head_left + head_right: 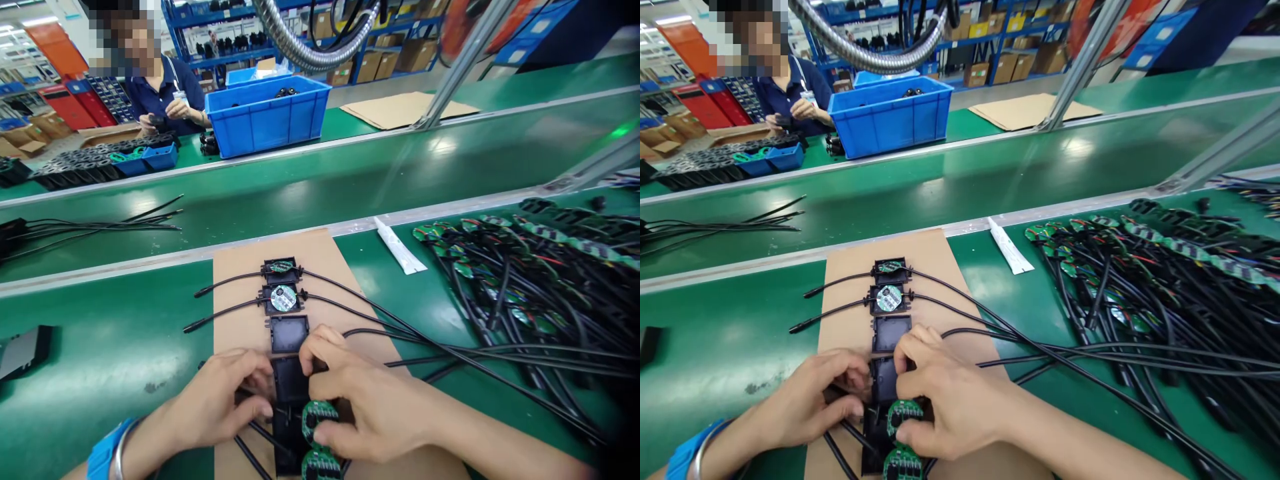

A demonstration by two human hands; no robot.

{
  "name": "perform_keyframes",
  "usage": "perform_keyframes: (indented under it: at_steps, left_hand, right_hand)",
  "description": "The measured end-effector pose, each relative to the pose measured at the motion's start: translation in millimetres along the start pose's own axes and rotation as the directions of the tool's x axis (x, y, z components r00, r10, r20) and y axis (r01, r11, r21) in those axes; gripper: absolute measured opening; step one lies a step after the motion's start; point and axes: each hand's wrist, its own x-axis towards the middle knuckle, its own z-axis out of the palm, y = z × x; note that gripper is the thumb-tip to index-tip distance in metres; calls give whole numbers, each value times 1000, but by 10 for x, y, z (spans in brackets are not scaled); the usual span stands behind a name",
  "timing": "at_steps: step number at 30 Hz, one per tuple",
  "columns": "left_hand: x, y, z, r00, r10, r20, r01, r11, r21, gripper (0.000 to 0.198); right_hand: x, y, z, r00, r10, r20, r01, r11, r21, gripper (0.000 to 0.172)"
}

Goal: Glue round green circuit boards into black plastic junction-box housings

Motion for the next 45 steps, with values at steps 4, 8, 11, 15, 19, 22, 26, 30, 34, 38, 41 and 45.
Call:
perform_keyframes:
  at_steps: [4,8,11,15,19,22,26,30,34,38,41,45]
  left_hand:
    - [-10,11,-10,994,105,-18,-105,994,11,12]
    - [14,6,-155,973,124,-195,-108,990,87,14]
    - [64,-85,-244,932,88,-352,-33,987,160,13]
    - [150,-265,-219,906,90,-413,53,945,322,13]
    - [189,-356,-103,882,174,-438,54,886,460,13]
    - [210,-364,-57,869,228,-440,42,851,523,12]
    - [207,-319,-69,892,184,-413,115,791,601,13]
    - [62,-128,-61,932,188,-309,-28,890,456,16]
    - [-114,21,69,978,208,4,-207,970,130,15]
    - [-182,-29,182,981,195,14,-196,975,109,16]
    - [-195,-58,152,973,229,-24,-226,970,93,24]
    - [-179,-51,48,931,227,-287,-191,970,148,23]
  right_hand:
    - [-3,-8,-2,997,-70,-39,68,996,-62,25]
    - [40,84,-124,993,-32,-110,28,999,-37,21]
    - [104,301,-196,968,59,-246,-53,998,31,37]
    - [154,617,-150,941,55,-333,-98,989,-113,11]
    - [143,740,-56,927,-19,-374,-82,964,-252,16]
    - [141,749,-39,921,-39,-388,-99,939,-329,17]
    - [132,658,-64,923,-59,-381,-140,868,-476,21]
    - [5,284,-36,926,-50,-375,-113,909,-401,14]
    - [-147,-110,193,993,14,-116,-29,991,-128,22]
    - [-215,-202,411,995,-64,-74,53,989,-139,19]
    - [-237,-169,314,992,-41,-118,29,995,-99,17]
    - [-206,8,42,973,117,-201,-116,993,18,22]
